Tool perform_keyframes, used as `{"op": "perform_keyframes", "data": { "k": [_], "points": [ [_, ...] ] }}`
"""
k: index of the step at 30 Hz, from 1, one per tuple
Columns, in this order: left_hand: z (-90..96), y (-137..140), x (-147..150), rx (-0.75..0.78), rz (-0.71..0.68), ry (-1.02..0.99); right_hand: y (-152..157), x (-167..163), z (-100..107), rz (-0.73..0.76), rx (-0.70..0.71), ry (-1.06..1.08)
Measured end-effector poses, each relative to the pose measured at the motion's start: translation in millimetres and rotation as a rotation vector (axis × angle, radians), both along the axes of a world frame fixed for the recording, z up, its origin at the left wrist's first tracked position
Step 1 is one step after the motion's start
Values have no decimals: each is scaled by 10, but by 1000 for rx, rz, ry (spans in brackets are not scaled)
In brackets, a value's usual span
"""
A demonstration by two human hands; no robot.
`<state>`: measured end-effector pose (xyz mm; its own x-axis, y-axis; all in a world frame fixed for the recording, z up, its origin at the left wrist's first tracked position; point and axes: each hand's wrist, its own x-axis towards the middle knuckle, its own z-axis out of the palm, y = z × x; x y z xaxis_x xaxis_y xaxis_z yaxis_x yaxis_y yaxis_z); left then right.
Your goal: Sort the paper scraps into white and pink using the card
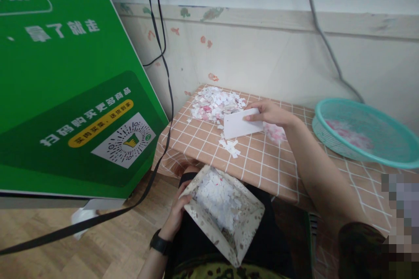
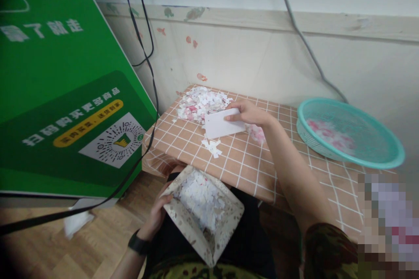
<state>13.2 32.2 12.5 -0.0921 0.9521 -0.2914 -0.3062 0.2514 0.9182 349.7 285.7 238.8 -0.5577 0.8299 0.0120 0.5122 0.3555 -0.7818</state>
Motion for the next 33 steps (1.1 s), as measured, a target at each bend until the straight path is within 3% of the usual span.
{"op": "perform_keyframes", "data": {
  "k": [4, 11, 17, 24, 33],
  "points": [
    [28, -4, -2, 3, -3, 3, -26, -68, -7, 9, -36, 1],
    [-30, -4, -11, -18, 28, 4, -6, -101, -27, -72, 35, 86],
    [-20, -9, -13, -10, 4, 9, -52, -144, -9, -28, 7, 16],
    [-59, -8, -21, 14, 1, 4, 75, -87, -141, -121, 103, 155],
    [-67, -4, -23, 10, 5, 7, 2, -105, -57, -61, 38, 75]
  ]
}}
